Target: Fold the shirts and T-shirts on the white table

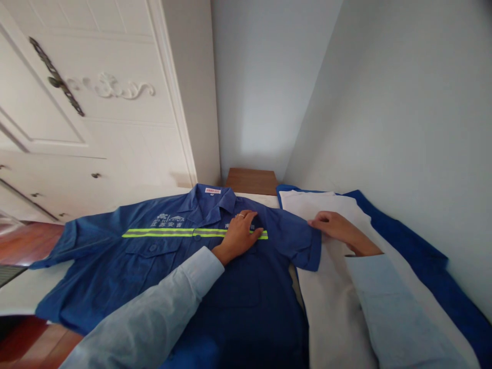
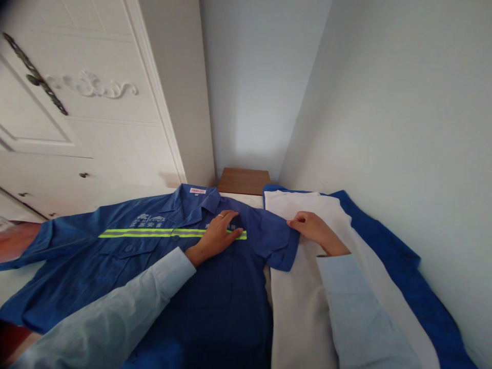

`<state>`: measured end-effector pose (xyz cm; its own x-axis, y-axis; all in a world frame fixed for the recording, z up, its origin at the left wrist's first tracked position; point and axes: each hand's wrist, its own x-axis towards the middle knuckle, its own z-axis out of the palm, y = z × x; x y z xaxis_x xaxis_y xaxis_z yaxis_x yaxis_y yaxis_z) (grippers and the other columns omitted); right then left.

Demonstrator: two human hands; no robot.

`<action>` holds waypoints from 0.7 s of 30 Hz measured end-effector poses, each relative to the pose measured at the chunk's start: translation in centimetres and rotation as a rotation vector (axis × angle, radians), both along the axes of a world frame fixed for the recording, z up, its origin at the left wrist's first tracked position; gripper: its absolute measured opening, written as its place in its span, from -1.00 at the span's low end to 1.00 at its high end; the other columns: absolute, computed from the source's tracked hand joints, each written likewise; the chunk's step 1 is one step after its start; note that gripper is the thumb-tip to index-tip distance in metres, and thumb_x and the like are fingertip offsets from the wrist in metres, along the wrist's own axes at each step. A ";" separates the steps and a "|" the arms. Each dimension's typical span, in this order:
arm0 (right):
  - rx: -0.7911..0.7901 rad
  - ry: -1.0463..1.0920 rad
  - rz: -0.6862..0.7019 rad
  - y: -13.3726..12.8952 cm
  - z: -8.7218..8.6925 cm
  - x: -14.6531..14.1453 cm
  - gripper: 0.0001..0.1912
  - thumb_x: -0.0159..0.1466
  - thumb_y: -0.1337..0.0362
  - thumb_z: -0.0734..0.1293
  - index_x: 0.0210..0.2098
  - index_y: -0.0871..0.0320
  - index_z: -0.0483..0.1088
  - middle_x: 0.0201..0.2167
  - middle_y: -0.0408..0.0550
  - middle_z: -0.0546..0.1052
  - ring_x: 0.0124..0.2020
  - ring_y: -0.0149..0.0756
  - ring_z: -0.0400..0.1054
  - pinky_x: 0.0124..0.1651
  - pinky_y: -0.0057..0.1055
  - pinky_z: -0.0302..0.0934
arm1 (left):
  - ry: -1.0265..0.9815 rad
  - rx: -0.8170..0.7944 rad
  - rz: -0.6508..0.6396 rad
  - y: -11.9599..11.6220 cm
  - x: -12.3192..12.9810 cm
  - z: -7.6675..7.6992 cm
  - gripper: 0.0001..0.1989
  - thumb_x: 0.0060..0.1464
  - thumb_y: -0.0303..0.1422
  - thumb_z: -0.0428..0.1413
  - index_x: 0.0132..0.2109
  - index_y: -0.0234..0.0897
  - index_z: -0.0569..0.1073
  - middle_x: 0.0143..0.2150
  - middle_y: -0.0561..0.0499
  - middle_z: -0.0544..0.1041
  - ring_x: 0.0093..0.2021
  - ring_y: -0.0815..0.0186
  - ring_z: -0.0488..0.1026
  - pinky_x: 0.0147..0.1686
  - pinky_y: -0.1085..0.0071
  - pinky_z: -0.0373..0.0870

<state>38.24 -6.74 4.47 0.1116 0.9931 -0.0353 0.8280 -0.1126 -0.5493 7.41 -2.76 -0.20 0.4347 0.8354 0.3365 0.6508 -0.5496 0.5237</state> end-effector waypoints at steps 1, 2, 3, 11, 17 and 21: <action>0.021 0.050 0.003 0.0 -0.1 -0.1 -0.69 0.17 0.02 0.34 -0.55 0.11 0.38 -0.51 -0.01 0.52 -0.44 -0.19 0.39 -0.38 -0.32 0.17 | 0.061 0.026 -0.034 -0.1 0.0 0.1 -0.55 0.20 -0.25 0.17 0.19 -0.31 0.42 0.22 -0.26 0.44 0.23 -0.01 0.38 0.22 -0.05 0.32; 0.039 0.091 -0.019 0.1 -0.2 -0.1 -0.73 0.14 0.05 0.36 -0.51 0.11 0.38 -0.49 -0.02 0.53 -0.44 -0.20 0.39 -0.38 -0.33 0.19 | 0.115 0.051 -0.074 -0.2 0.0 0.2 -0.56 0.23 -0.21 0.14 0.19 -0.29 0.43 0.23 -0.25 0.44 0.25 -0.02 0.36 0.23 -0.08 0.29; 0.047 0.121 -0.059 0.2 -0.3 -0.2 -0.76 0.10 0.08 0.41 -0.47 0.12 0.40 -0.46 -0.01 0.54 -0.43 -0.21 0.40 -0.38 -0.34 0.21 | 0.163 0.071 -0.115 -0.4 -0.1 0.2 -0.55 0.25 -0.16 0.10 0.20 -0.27 0.43 0.26 -0.26 0.42 0.28 -0.03 0.34 0.25 -0.11 0.26; -0.080 0.511 -0.190 -0.5 0.9 -1.4 -0.77 0.05 0.21 0.48 -0.36 0.19 0.47 -0.49 -0.06 0.54 -0.49 -0.31 0.40 -0.45 -0.44 0.28 | 0.411 0.093 -0.263 -1.1 0.1 0.7 -0.36 0.35 0.04 -0.18 0.38 -0.21 0.23 0.43 -0.19 0.20 0.45 -0.01 0.08 0.29 -0.14 0.13; 0.113 0.914 -0.282 -0.7 1.8 -3.0 -0.60 -0.08 0.16 0.55 -0.32 0.11 0.36 -0.55 -0.24 0.40 -0.59 -0.44 0.26 -0.63 -0.55 0.11 | 0.395 0.083 -0.251 -1.3 0.1 0.7 -0.31 0.34 0.08 -0.25 0.39 -0.24 0.22 0.43 -0.20 0.20 0.44 -0.03 0.10 0.28 -0.16 0.14; -0.045 0.862 -0.218 -1.1 1.6 -3.4 -0.57 0.02 0.05 0.53 -0.23 0.11 0.37 -0.65 -0.30 0.30 -0.70 -0.47 0.12 -0.72 -0.55 -0.06 | 0.372 0.073 -0.245 -1.2 0.1 0.4 -0.24 0.29 0.17 -0.26 0.40 -0.23 0.21 0.44 -0.21 0.17 0.45 -0.07 0.07 0.33 -0.25 0.03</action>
